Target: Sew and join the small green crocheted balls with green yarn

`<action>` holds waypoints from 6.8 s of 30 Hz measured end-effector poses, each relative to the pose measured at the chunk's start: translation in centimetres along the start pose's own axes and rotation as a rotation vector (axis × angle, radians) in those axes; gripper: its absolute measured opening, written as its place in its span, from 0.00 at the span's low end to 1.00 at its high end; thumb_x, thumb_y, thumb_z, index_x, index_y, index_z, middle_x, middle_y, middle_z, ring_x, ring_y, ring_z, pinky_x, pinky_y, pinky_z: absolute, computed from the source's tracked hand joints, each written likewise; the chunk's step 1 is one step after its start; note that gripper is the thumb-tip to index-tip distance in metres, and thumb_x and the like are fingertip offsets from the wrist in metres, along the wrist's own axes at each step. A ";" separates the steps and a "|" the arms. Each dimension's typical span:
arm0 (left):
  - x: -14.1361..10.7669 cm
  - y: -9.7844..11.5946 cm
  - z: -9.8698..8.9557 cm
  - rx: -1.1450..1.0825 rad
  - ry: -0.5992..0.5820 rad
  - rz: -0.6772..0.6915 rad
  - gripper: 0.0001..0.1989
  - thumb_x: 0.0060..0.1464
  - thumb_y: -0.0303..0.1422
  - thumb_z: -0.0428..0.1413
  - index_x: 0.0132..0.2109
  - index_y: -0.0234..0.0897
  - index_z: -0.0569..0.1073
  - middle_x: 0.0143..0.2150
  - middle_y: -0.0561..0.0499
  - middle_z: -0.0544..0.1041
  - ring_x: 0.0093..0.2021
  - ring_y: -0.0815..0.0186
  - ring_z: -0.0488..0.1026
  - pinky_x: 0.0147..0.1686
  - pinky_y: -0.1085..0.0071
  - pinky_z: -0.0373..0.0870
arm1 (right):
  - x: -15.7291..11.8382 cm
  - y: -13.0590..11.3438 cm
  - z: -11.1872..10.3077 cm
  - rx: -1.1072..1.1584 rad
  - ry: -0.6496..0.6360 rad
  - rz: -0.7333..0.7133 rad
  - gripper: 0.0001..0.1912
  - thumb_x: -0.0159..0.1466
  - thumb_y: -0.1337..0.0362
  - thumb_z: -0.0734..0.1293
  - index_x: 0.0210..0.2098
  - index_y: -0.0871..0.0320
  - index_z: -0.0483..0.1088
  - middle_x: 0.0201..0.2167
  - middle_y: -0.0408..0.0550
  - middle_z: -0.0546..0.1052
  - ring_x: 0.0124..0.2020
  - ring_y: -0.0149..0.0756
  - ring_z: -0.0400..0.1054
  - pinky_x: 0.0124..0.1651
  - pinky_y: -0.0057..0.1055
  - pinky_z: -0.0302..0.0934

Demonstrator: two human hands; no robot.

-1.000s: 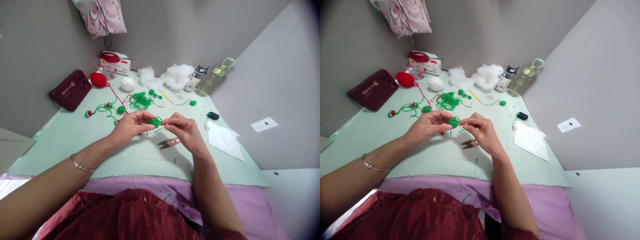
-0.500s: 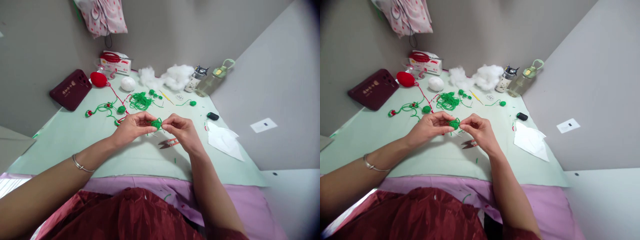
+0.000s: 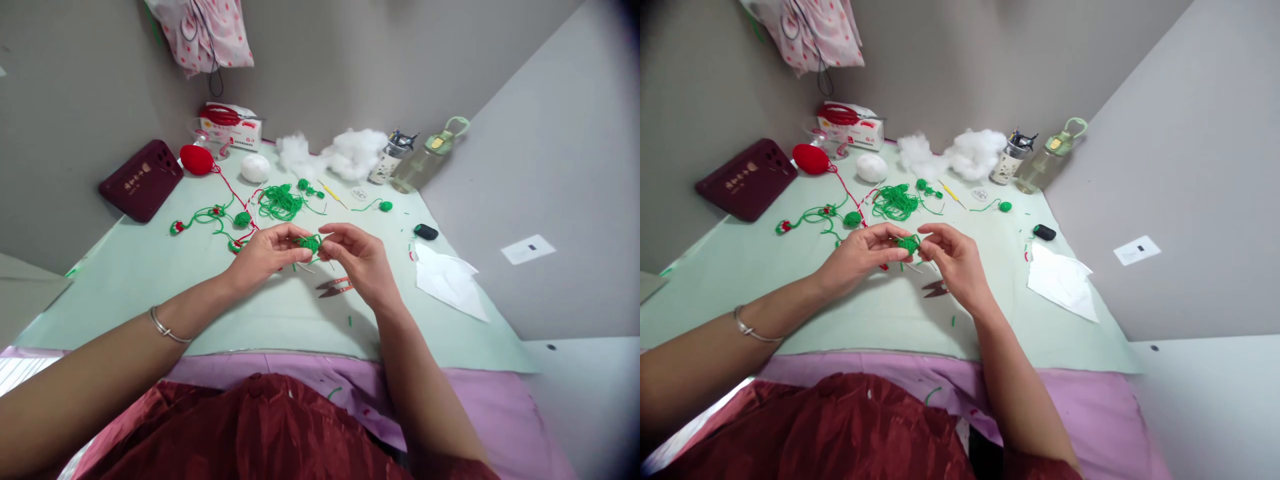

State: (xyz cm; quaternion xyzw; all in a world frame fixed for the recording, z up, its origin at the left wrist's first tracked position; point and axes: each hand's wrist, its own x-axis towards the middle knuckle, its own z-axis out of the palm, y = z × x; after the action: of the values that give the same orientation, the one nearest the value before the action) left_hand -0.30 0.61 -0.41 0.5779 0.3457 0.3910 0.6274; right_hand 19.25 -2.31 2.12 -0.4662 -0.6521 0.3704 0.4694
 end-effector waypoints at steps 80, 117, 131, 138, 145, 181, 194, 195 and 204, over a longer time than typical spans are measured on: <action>0.0 0.1 -0.6 0.145 -0.023 -0.018 0.20 0.51 0.42 0.65 0.50 0.39 0.80 0.42 0.50 0.80 0.37 0.66 0.72 0.30 0.73 0.62 | 0.5 0.5 -0.8 0.004 -0.131 0.051 0.10 0.60 0.58 0.74 0.30 0.58 0.78 0.28 0.42 0.73 0.30 0.30 0.63 0.36 0.30 0.57; 0.9 -1.0 0.0 0.245 0.051 0.044 0.14 0.45 0.38 0.65 0.36 0.37 0.72 0.34 0.52 0.74 0.34 0.65 0.71 0.36 0.68 0.67 | 0.9 1.3 1.2 -0.123 0.054 0.022 0.04 0.59 0.63 0.70 0.28 0.56 0.75 0.31 0.46 0.75 0.29 0.31 0.66 0.32 0.29 0.59; 0.6 -0.4 -0.6 0.165 -0.175 -0.072 0.12 0.55 0.41 0.58 0.38 0.36 0.71 0.30 0.54 0.70 0.31 0.69 0.64 0.31 0.72 0.58 | 2.2 1.4 -3.0 0.753 0.101 0.357 0.16 0.57 0.63 0.74 0.27 0.58 0.61 0.16 0.28 0.47 0.16 0.18 0.36 0.18 0.18 0.38; 0.8 -1.3 -1.2 -0.004 -0.172 -0.146 0.11 0.55 0.39 0.59 0.37 0.35 0.71 0.31 0.53 0.71 0.31 0.70 0.66 0.34 0.71 0.63 | 3.1 3.8 -3.8 0.729 0.212 0.414 0.16 0.56 0.67 0.71 0.24 0.57 0.58 0.16 0.29 0.46 0.17 0.20 0.35 0.17 0.20 0.37; 0.7 0.0 -1.4 -0.206 -0.229 -0.182 0.14 0.59 0.39 0.59 0.49 0.36 0.76 0.42 0.47 0.77 0.32 0.69 0.70 0.37 0.69 0.68 | 3.0 4.3 -3.4 0.600 0.197 0.403 0.12 0.57 0.62 0.71 0.28 0.58 0.62 0.17 0.32 0.54 0.17 0.21 0.46 0.20 0.21 0.44; 0.9 -0.6 -1.4 0.121 -0.093 -0.064 0.33 0.48 0.36 0.65 0.63 0.43 0.72 0.64 0.47 0.72 0.38 0.67 0.69 0.33 0.71 0.63 | -0.5 1.3 -2.6 -0.463 -0.268 0.157 0.24 0.72 0.50 0.56 0.54 0.56 0.76 0.39 0.48 0.79 0.39 0.39 0.70 0.43 0.32 0.58; 0.8 -0.5 -1.1 0.111 -0.092 -0.082 0.36 0.46 0.35 0.65 0.63 0.40 0.72 0.58 0.45 0.76 0.35 0.68 0.68 0.31 0.71 0.62 | 0.3 1.3 -2.9 -0.266 -0.313 0.248 0.22 0.67 0.49 0.64 0.42 0.58 0.80 0.30 0.43 0.74 0.32 0.34 0.60 0.36 0.29 0.53; 0.8 -0.4 -1.1 0.115 -0.091 -0.091 0.36 0.46 0.35 0.65 0.63 0.40 0.72 0.55 0.45 0.77 0.34 0.68 0.67 0.31 0.71 0.62 | 0.3 1.4 -3.0 -0.243 -0.320 0.252 0.22 0.66 0.48 0.64 0.41 0.59 0.80 0.29 0.43 0.73 0.32 0.34 0.59 0.36 0.29 0.52; 0.9 -0.9 -1.0 0.107 -0.108 -0.092 0.35 0.46 0.34 0.66 0.63 0.41 0.72 0.44 0.48 0.80 0.33 0.69 0.66 0.36 0.70 0.64 | 0.4 1.7 -2.3 -0.104 -0.304 0.301 0.18 0.63 0.50 0.68 0.39 0.59 0.80 0.24 0.41 0.67 0.30 0.31 0.54 0.34 0.29 0.48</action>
State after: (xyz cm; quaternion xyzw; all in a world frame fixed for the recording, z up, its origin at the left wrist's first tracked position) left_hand -0.71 1.81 -1.37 0.6143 0.3581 0.3109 0.6307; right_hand 21.80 -1.37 1.33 -0.5207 -0.6567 0.4679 0.2804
